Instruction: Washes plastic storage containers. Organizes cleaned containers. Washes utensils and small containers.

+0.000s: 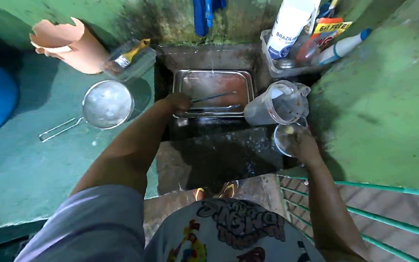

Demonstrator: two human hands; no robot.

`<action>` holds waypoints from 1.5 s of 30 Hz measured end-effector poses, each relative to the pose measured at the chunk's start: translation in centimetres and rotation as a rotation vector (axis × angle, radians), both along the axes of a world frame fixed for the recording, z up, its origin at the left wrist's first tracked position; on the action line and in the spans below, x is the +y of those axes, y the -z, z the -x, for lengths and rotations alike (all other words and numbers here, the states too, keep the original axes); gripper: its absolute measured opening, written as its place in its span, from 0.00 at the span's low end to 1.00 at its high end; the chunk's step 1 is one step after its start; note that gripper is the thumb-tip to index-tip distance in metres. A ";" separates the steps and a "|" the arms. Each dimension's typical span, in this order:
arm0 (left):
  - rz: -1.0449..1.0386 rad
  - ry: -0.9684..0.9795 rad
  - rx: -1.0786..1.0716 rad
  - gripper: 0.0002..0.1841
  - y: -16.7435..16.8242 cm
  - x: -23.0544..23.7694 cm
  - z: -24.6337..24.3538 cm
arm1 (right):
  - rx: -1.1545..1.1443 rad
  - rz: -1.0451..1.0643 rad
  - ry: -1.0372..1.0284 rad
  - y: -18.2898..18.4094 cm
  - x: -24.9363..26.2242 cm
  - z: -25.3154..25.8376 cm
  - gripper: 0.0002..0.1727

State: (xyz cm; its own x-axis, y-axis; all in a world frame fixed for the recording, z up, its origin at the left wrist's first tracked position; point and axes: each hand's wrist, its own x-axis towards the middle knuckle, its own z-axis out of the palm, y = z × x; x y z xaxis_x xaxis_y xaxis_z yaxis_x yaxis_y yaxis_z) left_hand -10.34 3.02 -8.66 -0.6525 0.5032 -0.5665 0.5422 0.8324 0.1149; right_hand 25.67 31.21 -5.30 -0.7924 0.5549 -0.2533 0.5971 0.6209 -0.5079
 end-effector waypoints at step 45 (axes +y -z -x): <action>-0.500 -0.178 -0.031 0.23 -6.1 -12.1 -14.7 | 0.766 0.941 0.430 -0.6 -16.6 25.7 0.19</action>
